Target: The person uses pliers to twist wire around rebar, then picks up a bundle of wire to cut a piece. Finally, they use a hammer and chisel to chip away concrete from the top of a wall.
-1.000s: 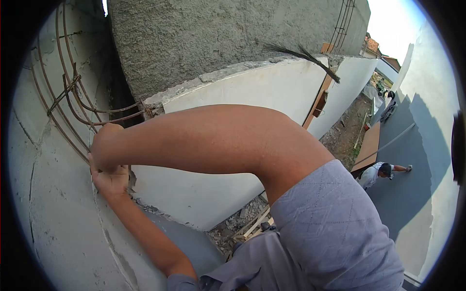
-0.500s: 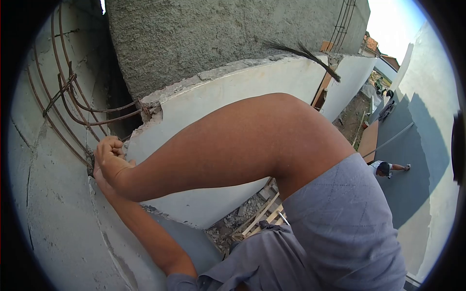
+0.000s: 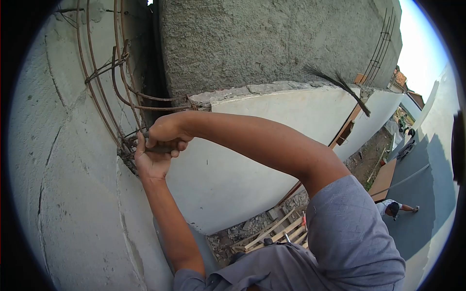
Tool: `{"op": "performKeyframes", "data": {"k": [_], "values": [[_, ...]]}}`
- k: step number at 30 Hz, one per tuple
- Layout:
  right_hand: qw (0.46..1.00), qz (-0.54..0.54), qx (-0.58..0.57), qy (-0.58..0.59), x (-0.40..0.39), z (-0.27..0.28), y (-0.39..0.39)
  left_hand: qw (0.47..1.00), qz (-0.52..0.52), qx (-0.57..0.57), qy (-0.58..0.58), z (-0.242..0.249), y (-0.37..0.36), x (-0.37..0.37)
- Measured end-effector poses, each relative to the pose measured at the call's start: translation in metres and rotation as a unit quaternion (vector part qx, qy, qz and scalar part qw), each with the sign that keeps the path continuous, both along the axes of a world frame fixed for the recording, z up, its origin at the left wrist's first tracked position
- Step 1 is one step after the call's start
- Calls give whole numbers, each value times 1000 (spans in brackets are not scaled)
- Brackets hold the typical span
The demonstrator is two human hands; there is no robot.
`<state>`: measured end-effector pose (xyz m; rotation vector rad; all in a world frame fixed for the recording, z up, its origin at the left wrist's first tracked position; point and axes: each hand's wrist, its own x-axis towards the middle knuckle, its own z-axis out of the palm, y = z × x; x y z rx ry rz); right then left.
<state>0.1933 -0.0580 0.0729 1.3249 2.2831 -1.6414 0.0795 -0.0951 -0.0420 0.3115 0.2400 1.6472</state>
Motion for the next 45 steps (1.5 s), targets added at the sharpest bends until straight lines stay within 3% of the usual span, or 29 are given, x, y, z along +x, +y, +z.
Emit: {"op": "performKeyframes", "data": {"k": [1,2,3,6,7,8,9,10,13,14,16,17,19,21,22,23,24,25,26,29,30,33,36,37,39,40,43,44,45], "values": [[975,68,202,-65,-1,6,-12,1000,17,-3,1,5,-8,1],[903,127,391,-123,-2,14,-30,997,26,-32,-67,12,-7,-1],[788,179,561,-176,-5,17,-43,999,22,9,-23,7,-2,-6],[535,187,733,-375,-31,-16,-75,986,-1,124,108,10,-6,-6],[495,162,759,-391,-38,-30,-75,975,-4,164,149,15,-10,-3],[491,148,766,-389,-40,-40,-66,972,-105,210,12,2,1,-12],[520,141,755,-374,-40,-41,-58,939,-202,247,-127,-7,5,-18],[567,141,729,-356,-41,-34,-53,977,-144,106,-113,-2,-1,-21],[766,167,549,-290,-40,0,-48,989,-71,96,-83,14,-20,-10],[767,219,539,-271,-36,11,-46,996,-30,33,-81,26,-32,-2],[929,135,273,-210,-27,18,-24,990,-89,96,-54,-18,-6,-15],[973,84,127,-171,-21,16,-14,984,-120,128,-35,-31,6,-21],[999,43,-8,-21,0,-3,-1,998,-46,32,-23,-16,7,-5],[998,32,-43,23,9,-4,1,998,-1,-24,-60,-1,2,2],[999,24,-24,21,8,1,-6,997,-6,-21,-74,6,-5,3],[983,70,164,-36,3,8,-13,995,-14,0,-102,5,1,-4],[930,107,339,-90,0,20,-32,991,-27,15,-130,5,4,-7],[844,139,497,-143,-2,20,-44,986,-41,24,-161,2,5,-7],[714,203,659,-118,-3,-6,-39,990,-60,68,-112,-2,5,-8],[423,94,823,-367,-22,-31,-78,986,-75,89,-116,-10,12,-17],[384,94,857,-332,-26,-46,-62,987,-62,93,-117,-5,5,-13],[485,88,814,-305,-39,-52,-47,965,-122,184,-141,-14,8,-17],[785,156,563,-209,-32,4,-51,985,-90,64,-135,14,-15,-11],[830,164,474,-244,-35,10,-45,987,-92,73,-110,10,-13,-11],[890,171,287,-311,-40,24,-32,989,-95,99,-61,7,-11,-6],[948,120,191,-227,-30,26,-22,998,-54,27,-14,5,-12,-2],[998,44,-7,-41,-7,2,-1,993,-38,19,-113,3,-4,1],[999,40,-36,-5,-1,-5,4,992,-65,76,-81,-16,14,-7],[995,40,84,-36,-1,3,-9,990,-53,82,-103,-16,17,-8]]}}
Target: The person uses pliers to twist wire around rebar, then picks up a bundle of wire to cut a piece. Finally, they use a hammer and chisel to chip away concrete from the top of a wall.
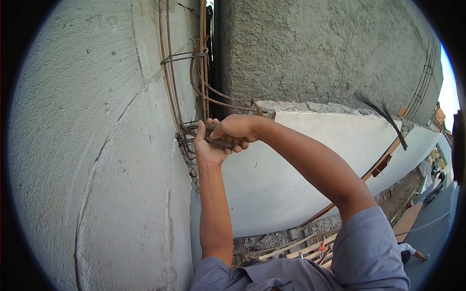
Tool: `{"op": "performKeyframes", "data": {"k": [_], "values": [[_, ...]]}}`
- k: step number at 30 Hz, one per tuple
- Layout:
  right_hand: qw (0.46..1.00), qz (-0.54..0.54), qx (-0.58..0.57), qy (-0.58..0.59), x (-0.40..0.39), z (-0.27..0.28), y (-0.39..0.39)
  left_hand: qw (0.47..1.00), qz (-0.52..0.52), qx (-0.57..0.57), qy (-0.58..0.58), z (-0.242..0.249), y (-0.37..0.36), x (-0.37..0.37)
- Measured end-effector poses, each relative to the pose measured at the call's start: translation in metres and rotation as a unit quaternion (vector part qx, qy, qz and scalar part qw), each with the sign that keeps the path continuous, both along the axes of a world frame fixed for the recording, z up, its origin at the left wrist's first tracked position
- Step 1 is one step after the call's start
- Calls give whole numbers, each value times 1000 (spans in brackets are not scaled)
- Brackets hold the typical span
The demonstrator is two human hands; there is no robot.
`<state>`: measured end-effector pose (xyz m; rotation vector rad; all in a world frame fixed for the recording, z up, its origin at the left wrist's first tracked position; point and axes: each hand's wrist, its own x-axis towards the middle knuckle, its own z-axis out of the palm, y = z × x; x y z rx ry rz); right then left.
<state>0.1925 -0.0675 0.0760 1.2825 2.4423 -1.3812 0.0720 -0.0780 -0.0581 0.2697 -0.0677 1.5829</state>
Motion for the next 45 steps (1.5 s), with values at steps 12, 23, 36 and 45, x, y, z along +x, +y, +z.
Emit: {"op": "performKeyframes", "data": {"k": [12,23,36,45], "values": [[675,125,682,-252,-49,-48,-37,991,-44,124,-25,13,-20,-4],[982,-15,164,-96,-5,27,-29,998,12,-36,-51,6,1,-7],[908,137,339,-203,-34,18,-32,992,46,-117,-12,45,-47,5],[897,113,410,-118,-8,21,-54,998,54,18,9,7,-4,-3]]}}
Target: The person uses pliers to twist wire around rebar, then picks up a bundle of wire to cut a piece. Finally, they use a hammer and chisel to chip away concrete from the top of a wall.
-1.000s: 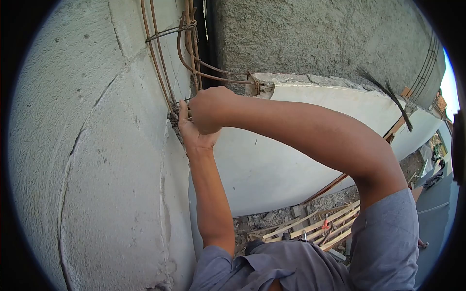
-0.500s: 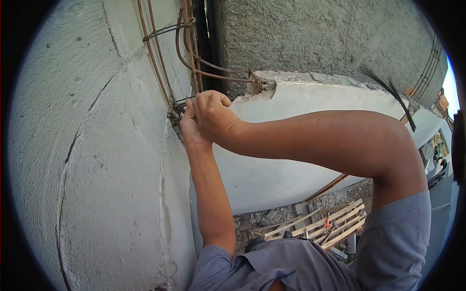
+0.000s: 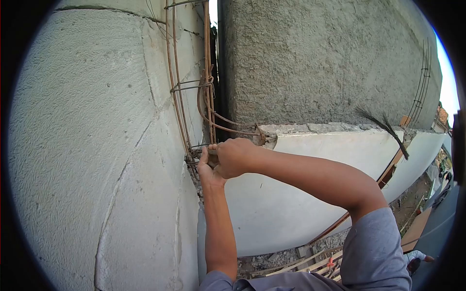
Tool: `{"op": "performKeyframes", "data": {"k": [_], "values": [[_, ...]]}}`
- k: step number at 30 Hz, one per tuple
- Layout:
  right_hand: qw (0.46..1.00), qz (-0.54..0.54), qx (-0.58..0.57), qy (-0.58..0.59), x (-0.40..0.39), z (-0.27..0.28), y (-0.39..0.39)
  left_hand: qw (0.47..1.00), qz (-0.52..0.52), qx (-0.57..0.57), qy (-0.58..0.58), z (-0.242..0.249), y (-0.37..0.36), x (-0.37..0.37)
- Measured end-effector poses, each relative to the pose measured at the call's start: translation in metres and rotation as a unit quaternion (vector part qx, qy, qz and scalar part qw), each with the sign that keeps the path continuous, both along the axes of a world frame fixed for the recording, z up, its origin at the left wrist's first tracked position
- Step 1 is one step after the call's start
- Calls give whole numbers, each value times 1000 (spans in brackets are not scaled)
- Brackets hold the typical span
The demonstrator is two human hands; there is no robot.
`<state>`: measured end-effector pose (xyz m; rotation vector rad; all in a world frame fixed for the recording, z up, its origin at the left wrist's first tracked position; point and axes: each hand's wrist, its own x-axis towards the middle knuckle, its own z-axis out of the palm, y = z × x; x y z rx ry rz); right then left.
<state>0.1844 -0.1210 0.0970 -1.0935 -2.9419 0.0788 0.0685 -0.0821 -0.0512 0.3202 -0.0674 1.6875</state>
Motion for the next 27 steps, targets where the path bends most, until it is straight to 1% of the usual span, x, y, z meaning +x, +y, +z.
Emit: {"op": "performKeyframes", "data": {"k": [1,3,5,6,7,8,9,10,11,12,13,15,16,17,18,19,20,22,23,24,25,26,27], "values": [[971,111,208,-30,-2,-20,-3,999,-10,31,4,3,-3,1],[951,64,299,-53,-12,-52,-2,995,-24,98,19,-6,-1,-2],[916,18,394,-75,-26,-73,-2,983,-29,178,41,-22,14,-9],[892,-3,443,-87,-31,-78,-1,964,-61,242,88,-10,3,-6],[865,-23,491,-99,-34,-79,-1,989,-50,133,48,3,-12,0],[938,-11,336,-88,-32,-63,0,999,-36,26,6,19,-26,7],[983,-1,170,-75,-28,-33,2,996,-23,-82,-35,28,-32,10],[998,8,-6,-57,-24,-11,7,996,-14,-82,-37,28,-33,10],[978,-56,-187,-67,-22,-8,26,996,-7,-79,-37,27,-32,10],[923,-103,-366,61,-7,-20,43,996,-1,-74,-39,25,-28,12],[819,-142,-524,186,11,-28,53,998,-4,-54,-28,15,-18,13],[821,-157,-504,219,23,-36,44,1000,5,-7,-16,-11,10,11],[883,-157,-400,191,22,-25,30,998,33,-28,-34,-8,13,10],[941,-140,-277,135,19,-16,21,998,42,-35,-12,-1,20,4],[987,-50,-101,116,18,-16,19,997,47,-52,8,2,18,-1],[992,39,74,91,17,-19,14,996,50,-75,29,2,11,-3],[991,36,128,19,13,-21,6,994,48,-77,61,6,6,-4],[963,37,233,-128,-4,-19,-15,998,11,-53,42,-1,5,-8],[951,-15,283,-120,-17,-30,-19,999,-8,-35,33,-1,6,-6],[934,-66,333,-111,-30,-51,-19,998,-27,-57,4,7,-4,-2],[911,-117,381,-101,-37,-66,-10,997,-38,-52,39,20,-17,3],[990,4,126,-66,-31,-63,23,995,-45,-50,72,30,-34,7],[995,-50,-84,-2,-26,-38,36,992,-50,-52,103,33,-45,8]]}}
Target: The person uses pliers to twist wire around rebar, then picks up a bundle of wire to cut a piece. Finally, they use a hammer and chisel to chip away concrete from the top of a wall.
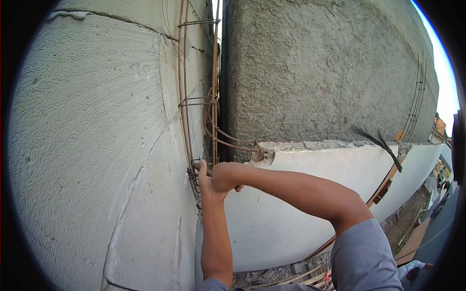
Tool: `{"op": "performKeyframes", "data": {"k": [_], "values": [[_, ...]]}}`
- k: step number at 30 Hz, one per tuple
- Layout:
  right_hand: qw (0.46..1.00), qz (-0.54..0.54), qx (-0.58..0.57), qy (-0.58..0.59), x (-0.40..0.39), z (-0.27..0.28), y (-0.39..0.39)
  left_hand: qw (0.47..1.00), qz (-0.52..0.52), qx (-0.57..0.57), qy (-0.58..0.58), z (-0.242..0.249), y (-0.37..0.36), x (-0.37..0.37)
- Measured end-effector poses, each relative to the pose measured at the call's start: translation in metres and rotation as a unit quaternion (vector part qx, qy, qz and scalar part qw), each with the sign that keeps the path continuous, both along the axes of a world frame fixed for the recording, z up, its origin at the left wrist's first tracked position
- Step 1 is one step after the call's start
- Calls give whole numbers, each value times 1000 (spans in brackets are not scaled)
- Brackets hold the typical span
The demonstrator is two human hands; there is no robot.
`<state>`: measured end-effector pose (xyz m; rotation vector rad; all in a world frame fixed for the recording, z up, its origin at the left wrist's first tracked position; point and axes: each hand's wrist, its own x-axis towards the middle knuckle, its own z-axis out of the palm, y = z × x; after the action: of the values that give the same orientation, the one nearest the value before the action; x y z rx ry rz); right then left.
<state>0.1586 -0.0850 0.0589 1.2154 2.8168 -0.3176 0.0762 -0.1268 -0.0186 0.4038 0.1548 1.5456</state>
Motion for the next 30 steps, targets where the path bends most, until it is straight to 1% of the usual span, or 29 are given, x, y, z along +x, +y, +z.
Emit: {"op": "performKeyframes", "data": {"k": [1,2,4,6,7,8,9,10,12,13,15,16,17,18,19,20,21,24,25,28,29,30], "values": [[973,-60,-214,68,4,25,10,998,56,0,-26,-23,17,-10],[891,-119,-420,127,10,31,13,997,66,-9,-49,-21,13,-11],[862,-93,-467,173,30,14,13,995,45,15,-91,-27,25,-6],[866,-149,-438,186,39,14,12,992,79,2,-103,-41,45,2],[926,-131,-321,149,40,18,1,992,71,-13,-102,-44,47,0],[968,-110,-193,115,42,21,-4,993,60,-24,-97,-44,50,-1],[999,-3,-3,51,45,13,0,989,95,-68,-85,-37,49,-1],[996,29,76,34,44,15,-11,991,93,-63,-78,-36,48,-2],[969,92,227,4,43,16,-36,993,85,-59,-59,-39,45,-6],[956,88,278,-15,38,2,-41,995,94,-32,-18,-33,37,-7],[958,11,287,10,12,-23,-37,999,3,9,-37,-38,33,-17],[954,-28,297,20,3,-25,-35,997,-42,35,-49,-32,26,-19],[961,100,252,-43,10,-16,-26,1000,11,-9,-20,-25,17,-15],[999,33,16,39,12,2,-7,999,31,-13,-40,-18,12,-12],[966,-40,-225,117,13,21,16,997,49,-21,-61,-15,7,-9],[865,-113,-450,189,15,32,24,994,65,-29,-79,-14,5,-6],[912,-104,-362,161,21,45,3,994,61,24,-91,-22,18,-7],[914,-132,-326,200,35,27,-12,997,65,26,-43,-21,32,1],[926,-133,-302,182,40,29,-19,997,63,33,-29,-16,23,8],[917,-116,-325,199,74,23,-34,998,36,57,7,-19,-7,30],[905,-108,-346,225,90,12,-40,996,25,74,33,-28,-17,38],[890,-100,-368,249,107,-5,-46,994,41,73,76,-32,-29,50]]}}
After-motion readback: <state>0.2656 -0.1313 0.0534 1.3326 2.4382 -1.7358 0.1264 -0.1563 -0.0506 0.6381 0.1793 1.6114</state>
